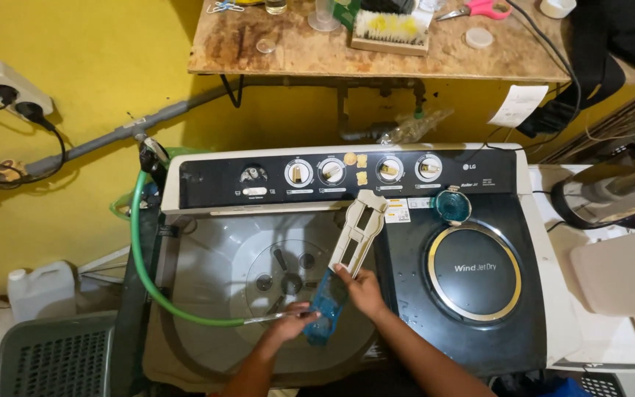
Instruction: Rinsing and cleaning a washing machine lint filter component using a water hose and manual scrubbing.
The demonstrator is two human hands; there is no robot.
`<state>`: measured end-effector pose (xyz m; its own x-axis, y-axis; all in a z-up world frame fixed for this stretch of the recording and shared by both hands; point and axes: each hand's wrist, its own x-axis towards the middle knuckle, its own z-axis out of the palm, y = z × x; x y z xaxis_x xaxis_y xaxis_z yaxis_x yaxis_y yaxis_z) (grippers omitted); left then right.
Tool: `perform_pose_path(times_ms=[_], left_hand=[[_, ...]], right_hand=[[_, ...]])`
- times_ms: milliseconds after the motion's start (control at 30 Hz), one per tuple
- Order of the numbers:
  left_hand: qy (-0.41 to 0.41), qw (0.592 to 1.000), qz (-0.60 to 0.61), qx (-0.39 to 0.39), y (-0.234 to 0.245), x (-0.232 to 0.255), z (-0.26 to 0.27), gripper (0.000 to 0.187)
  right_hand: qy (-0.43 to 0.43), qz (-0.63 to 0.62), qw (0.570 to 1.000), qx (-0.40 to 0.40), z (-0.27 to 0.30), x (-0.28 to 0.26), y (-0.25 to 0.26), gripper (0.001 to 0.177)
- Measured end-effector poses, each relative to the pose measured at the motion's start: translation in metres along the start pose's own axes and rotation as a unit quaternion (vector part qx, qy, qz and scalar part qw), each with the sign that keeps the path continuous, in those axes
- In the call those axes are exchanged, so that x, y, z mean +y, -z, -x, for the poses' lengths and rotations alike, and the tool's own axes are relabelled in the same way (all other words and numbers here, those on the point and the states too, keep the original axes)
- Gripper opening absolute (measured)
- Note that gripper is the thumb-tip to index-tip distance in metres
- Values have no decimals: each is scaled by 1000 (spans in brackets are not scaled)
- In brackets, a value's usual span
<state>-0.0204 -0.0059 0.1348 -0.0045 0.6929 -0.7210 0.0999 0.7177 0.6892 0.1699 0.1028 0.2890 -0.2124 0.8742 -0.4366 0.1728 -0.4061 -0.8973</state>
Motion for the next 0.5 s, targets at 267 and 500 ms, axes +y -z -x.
perform_pose_path(times_ms=[267,500], left_hand=[[-196,973,65,102,-2,-37,-34,15],[-250,947,-21,199,3,-37,-31,25]], right_hand=[[43,48,995,82,31,-58,-13,23],[52,76,992,81,2,-8,-3,20]])
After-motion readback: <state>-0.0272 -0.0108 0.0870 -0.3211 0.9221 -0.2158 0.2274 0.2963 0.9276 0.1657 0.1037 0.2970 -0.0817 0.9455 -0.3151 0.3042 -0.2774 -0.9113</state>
